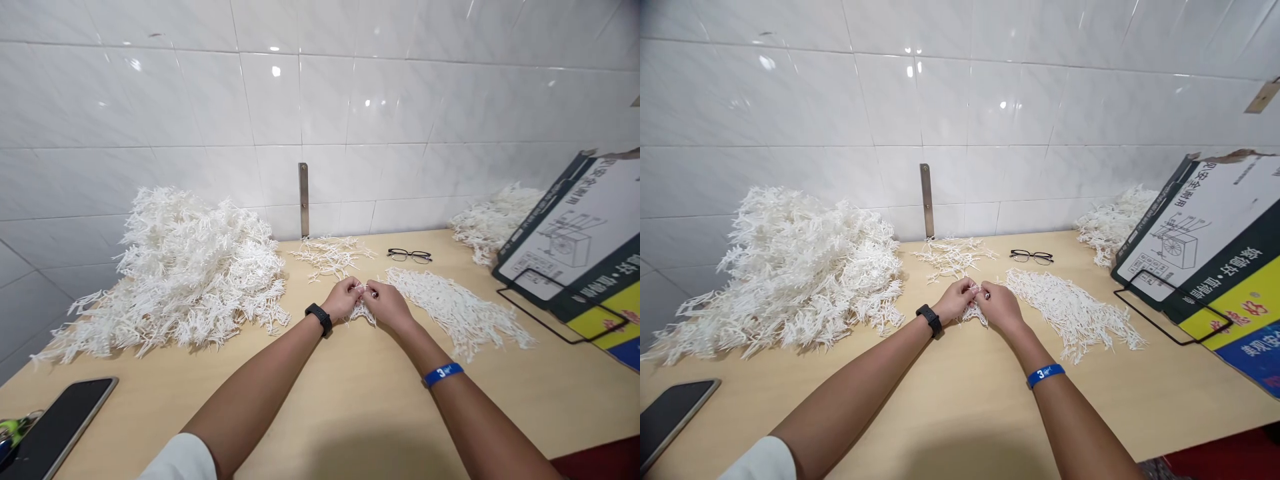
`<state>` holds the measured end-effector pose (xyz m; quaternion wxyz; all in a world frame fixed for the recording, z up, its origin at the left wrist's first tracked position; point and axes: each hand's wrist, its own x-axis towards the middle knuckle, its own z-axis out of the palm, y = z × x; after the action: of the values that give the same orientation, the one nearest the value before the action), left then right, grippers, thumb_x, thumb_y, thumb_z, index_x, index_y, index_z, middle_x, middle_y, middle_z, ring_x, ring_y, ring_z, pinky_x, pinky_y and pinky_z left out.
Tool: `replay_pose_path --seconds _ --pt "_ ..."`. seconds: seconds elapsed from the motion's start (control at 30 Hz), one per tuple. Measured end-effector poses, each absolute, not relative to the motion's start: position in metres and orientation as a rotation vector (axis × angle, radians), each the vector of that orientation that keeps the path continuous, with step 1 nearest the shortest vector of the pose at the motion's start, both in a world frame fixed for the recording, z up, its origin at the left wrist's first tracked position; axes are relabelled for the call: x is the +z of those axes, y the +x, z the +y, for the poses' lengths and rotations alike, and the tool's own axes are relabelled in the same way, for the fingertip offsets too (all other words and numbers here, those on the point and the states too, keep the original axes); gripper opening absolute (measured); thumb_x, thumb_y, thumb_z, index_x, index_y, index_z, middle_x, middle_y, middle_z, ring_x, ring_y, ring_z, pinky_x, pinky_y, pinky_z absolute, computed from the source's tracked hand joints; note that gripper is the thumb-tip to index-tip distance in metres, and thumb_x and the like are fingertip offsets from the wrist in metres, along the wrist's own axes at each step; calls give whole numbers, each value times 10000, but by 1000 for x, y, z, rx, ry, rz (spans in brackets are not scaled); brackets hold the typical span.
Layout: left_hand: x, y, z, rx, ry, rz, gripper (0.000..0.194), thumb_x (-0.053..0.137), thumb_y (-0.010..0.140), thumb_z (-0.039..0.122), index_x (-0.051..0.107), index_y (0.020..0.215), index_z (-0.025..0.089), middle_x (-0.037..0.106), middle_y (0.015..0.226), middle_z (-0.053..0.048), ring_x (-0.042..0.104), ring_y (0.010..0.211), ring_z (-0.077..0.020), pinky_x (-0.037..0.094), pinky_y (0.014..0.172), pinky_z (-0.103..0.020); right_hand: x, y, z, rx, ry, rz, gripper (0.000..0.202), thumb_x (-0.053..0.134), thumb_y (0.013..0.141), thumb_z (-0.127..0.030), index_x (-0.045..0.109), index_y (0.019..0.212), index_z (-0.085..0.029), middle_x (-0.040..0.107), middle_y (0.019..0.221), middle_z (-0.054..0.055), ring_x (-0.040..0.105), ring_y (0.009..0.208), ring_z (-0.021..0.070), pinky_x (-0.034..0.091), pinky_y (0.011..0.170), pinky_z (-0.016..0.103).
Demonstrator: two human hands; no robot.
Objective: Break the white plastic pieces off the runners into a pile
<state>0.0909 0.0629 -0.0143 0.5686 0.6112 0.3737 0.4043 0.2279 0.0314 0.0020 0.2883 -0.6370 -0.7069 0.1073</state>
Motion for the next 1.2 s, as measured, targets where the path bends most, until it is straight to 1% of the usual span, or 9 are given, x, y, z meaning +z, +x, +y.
replay_pose_path --seconds 0.13,0.23,0.3,0.43,0.57,0.67,0.77,0.97,1.2 --pt "-15 88 62 991 1356 844 175 600 848 262 490 755 161 512 613 49 470 529 -71 386 549 -211 2 248 35 151 -1828 -1569 214 450 777 -245 332 601 -214 390 527 -32 303 528 129 179 518 285" --pt "-16 87 63 1034 1247 860 219 654 814 295 499 749 156 537 628 40 484 536 -68 383 539 -204 1 274 38 148 -1907 -1323 230 448 776 -252 314 592 -218 382 512 -34 321 528 131 201 518 277" --pt "-15 86 64 1040 1208 863 245 692 785 311 512 751 148 584 667 20 487 537 -61 371 528 -198 1 286 40 199 -1960 -1334 263 474 785 -292 335 575 -218 422 513 -27 340 530 135 212 520 277" --pt "-14 85 64 1037 1095 781 331 802 672 309 539 769 132 717 904 -81 515 564 -48 351 527 -188 2 287 40 217 -2018 -1338 408 518 825 -446 331 542 -220 423 497 -20 340 525 141 220 520 285" --pt "-11 84 60 1013 1027 698 426 871 576 321 564 804 132 735 982 -130 635 709 -123 427 600 -214 7 273 34 272 -1678 -1383 449 462 884 -527 355 578 -216 392 531 -32 353 564 137 261 535 272" --pt "-9 84 57 1009 1036 679 437 880 557 331 592 812 125 736 922 -122 657 763 -158 461 642 -241 9 262 28 425 -1404 -1556 366 483 888 -515 470 691 -208 449 610 -37 405 605 134 309 566 254" --pt "-10 86 56 1009 1104 730 393 853 586 346 618 809 123 698 740 -45 594 620 -113 418 582 -223 8 253 26 555 -1353 -1725 323 533 863 -508 488 748 -210 453 630 -45 413 601 130 311 566 249" --pt "-14 92 55 1002 1332 819 270 777 624 316 665 753 107 643 681 -12 554 619 -106 415 611 -231 -1 251 30 649 -1384 -1932 379 523 856 -514 407 665 -208 410 615 -49 398 607 129 288 564 252" --pt "-14 92 53 954 1484 891 251 708 707 359 634 704 118 576 630 10 490 582 -96 380 583 -234 -1 255 32 658 -1343 -1949 402 406 908 -452 415 594 -201 460 578 -25 431 600 137 318 586 263"
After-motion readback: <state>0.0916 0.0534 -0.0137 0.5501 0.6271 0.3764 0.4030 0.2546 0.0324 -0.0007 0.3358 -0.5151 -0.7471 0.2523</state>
